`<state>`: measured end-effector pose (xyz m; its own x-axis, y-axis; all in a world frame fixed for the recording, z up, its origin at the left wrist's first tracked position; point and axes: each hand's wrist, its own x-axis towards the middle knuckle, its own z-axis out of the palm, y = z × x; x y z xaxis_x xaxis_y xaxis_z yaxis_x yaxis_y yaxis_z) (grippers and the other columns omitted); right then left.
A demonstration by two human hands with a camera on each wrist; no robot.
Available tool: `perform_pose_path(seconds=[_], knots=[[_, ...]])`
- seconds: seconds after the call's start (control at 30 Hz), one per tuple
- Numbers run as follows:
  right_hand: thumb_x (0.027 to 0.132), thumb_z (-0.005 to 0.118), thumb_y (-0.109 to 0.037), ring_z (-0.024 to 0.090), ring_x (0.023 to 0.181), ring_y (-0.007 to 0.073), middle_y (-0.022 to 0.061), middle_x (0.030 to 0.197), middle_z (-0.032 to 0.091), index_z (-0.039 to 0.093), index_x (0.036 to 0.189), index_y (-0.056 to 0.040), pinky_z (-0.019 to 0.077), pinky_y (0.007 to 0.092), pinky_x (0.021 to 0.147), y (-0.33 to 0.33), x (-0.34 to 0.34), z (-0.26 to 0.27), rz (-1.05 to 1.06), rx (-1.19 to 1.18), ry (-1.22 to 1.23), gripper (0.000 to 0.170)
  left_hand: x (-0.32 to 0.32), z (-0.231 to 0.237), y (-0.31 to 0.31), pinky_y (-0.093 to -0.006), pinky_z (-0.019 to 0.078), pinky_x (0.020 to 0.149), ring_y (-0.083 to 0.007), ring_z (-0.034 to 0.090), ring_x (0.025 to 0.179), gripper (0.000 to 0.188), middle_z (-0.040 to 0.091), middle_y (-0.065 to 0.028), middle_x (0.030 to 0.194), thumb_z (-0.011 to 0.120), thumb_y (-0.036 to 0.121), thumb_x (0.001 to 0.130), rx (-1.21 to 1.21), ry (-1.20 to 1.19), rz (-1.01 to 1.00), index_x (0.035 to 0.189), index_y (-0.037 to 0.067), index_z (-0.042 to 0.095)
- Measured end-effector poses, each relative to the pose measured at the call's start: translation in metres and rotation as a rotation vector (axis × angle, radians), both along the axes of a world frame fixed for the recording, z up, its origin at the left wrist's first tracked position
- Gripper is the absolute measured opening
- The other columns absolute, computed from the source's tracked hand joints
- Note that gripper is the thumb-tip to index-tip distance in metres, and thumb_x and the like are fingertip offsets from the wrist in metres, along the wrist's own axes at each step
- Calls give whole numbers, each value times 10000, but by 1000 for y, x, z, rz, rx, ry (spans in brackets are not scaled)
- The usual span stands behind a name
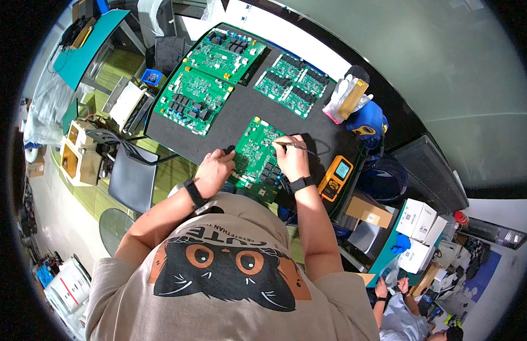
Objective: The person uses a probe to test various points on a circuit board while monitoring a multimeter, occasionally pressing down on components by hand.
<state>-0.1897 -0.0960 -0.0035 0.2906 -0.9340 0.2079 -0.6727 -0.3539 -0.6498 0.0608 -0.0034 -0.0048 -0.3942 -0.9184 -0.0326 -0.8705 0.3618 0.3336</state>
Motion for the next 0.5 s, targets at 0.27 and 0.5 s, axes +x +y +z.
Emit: perform_pose_path(seconds=[0.27,0.5], knots=[[833,735,-101,631,854,327,106,848,721,707,825,-69,510,434,791,1,1,-2,5,-71,-39,43,0,-4,1,-413,486,878,-242,559,1091,58,651,-16,1307,670,160,808,-31,6,8,849,122,686],[836,736,-108,629,866,328,104,850,719,709,829,-66,510,432,795,4,2,-1,-12,-50,-30,51,0,-3,1,-407,487,876,-244,564,1086,51,653,-15,1307,661,149,806,-44,8,5,849,126,677]])
